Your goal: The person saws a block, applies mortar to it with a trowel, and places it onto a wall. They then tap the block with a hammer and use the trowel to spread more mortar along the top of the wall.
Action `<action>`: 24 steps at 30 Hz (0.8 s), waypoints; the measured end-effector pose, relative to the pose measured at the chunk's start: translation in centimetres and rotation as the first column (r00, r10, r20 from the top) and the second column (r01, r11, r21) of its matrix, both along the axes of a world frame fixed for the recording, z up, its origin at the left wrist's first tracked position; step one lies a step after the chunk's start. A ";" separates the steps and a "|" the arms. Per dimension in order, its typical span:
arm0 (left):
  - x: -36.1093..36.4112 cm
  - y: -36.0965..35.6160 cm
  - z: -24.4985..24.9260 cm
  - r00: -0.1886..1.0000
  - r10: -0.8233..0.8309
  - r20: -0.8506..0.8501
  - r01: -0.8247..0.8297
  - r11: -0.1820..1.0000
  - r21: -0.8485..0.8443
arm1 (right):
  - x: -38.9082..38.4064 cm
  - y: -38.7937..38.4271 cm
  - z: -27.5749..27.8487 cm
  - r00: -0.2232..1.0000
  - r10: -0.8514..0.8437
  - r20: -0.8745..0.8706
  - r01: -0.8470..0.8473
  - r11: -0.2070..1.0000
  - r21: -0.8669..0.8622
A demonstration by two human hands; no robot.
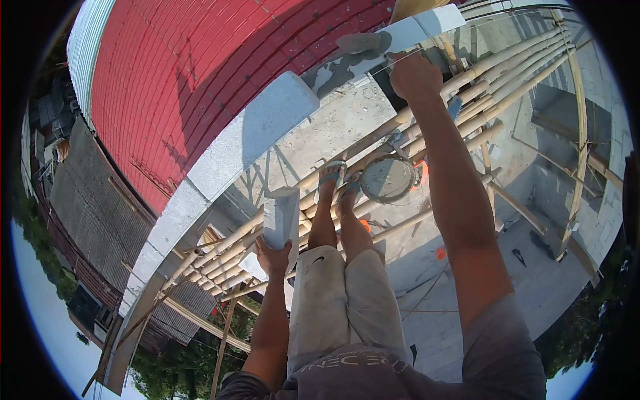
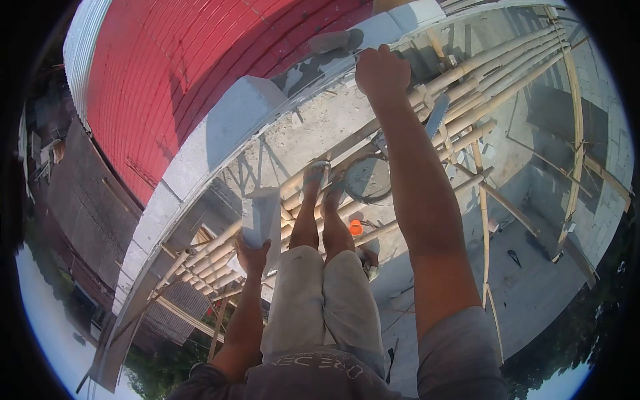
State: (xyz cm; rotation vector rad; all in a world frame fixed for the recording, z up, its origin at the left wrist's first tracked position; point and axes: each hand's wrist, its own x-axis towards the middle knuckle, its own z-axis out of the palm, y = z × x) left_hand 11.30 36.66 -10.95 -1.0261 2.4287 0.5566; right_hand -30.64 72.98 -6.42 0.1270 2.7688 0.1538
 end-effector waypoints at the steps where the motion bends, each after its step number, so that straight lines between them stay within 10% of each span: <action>1: 0.7 -0.5 -0.4 1.000 0.002 -0.019 -0.002 1.000 0.008 | -0.7 1.3 0.2 1.000 -0.019 -0.014 0.019 1.000 0.020; 5: 0.3 -1.2 0.5 1.000 0.015 0.011 -0.015 0.999 0.041 | 0.3 6.5 1.5 0.992 -0.068 -0.108 0.077 0.993 0.085; 11: -0.1 -2.6 0.6 0.988 -0.151 0.041 0.151 0.988 -0.010 | 17.9 11.7 -1.7 0.866 -0.472 -0.164 0.248 0.690 -0.680; 15: -2.1 -1.8 1.7 0.973 -0.199 0.119 0.200 0.980 0.003 | 31.6 8.6 -3.2 0.689 -0.633 0.355 0.724 0.568 -0.391; 17: -3.1 -1.7 1.7 0.950 -0.264 0.170 0.268 0.963 -0.005 | 39.8 8.0 -8.5 0.939 -0.248 0.239 0.327 0.860 -0.392; 22: -5.0 -0.8 2.3 0.908 -0.405 0.107 0.410 0.912 -0.022 | 46.8 2.9 -13.4 0.704 -0.592 0.392 0.709 0.558 -0.432; 23: -5.2 -0.5 2.4 0.899 -0.426 0.104 0.428 0.904 -0.001 | 50.3 2.7 -17.7 0.839 -0.453 0.302 0.542 0.749 -0.382; 24: -5.8 0.1 2.4 0.893 -0.442 0.078 0.444 0.896 -0.011 | 49.6 2.2 -17.4 0.501 -0.692 0.520 0.861 0.336 -0.383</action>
